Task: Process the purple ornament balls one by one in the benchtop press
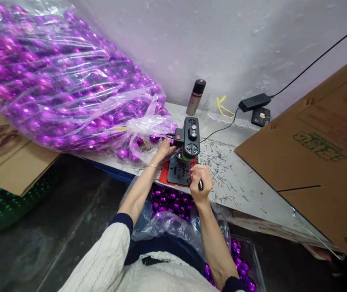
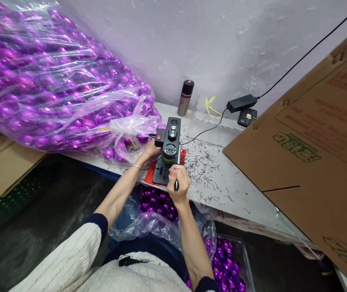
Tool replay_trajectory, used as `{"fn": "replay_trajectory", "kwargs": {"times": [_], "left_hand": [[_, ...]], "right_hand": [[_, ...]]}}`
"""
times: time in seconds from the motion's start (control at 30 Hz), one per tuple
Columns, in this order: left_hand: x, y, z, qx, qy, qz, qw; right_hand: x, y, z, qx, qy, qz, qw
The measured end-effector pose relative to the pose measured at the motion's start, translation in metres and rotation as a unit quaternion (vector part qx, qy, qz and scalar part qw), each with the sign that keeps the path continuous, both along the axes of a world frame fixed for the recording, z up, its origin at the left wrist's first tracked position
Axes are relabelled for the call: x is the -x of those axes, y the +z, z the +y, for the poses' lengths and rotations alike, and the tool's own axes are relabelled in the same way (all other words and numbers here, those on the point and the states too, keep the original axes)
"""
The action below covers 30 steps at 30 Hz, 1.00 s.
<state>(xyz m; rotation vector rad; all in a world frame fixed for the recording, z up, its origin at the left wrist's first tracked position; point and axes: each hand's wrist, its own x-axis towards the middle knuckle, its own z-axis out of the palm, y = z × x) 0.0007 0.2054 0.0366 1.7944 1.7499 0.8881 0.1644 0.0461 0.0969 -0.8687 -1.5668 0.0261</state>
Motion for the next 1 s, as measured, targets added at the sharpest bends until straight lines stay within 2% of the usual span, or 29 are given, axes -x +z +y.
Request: {"fn": "replay_trajectory", "kwargs": {"times": [0.1,0.2,0.3,0.43,0.5,0.57,0.67,0.73,0.83,1.0], "left_hand": [[0.001,0.002,-0.005,0.036,0.002,0.005,0.999],[0.010,0.002,-0.022,0.008,0.041,-0.112,0.993],[0.022,0.003,-0.053,-0.019,0.055,-0.222,0.973],[0.029,0.004,-0.108,-0.049,0.019,-0.276,0.960],[0.027,0.001,-0.131,-0.024,0.017,-0.346,0.938],[0.024,-0.006,-0.146,0.035,0.021,-0.440,0.897],[0.020,-0.019,-0.153,0.107,0.034,-0.538,0.836],[0.018,-0.026,-0.153,0.123,0.048,-0.558,0.819],[0.011,-0.030,-0.149,0.133,0.060,-0.534,0.833],[-0.008,-0.030,-0.139,0.064,0.060,-0.384,0.919]], "right_hand": [[0.000,-0.002,0.000,-0.004,0.004,0.004,1.000],[0.000,-0.003,0.000,0.000,0.009,0.002,1.000],[0.000,-0.002,0.000,0.003,0.007,0.001,1.000],[0.000,-0.001,0.000,0.006,0.003,0.005,1.000],[0.000,-0.001,0.000,0.005,0.005,0.005,1.000],[-0.001,0.000,0.000,0.002,0.004,0.003,1.000],[-0.001,0.002,0.000,0.004,0.001,0.000,1.000],[0.000,0.006,0.001,0.014,0.000,0.005,1.000],[0.001,0.016,0.003,0.027,-0.008,0.024,0.999],[0.004,0.033,0.009,0.024,-0.021,0.035,0.999]]}}
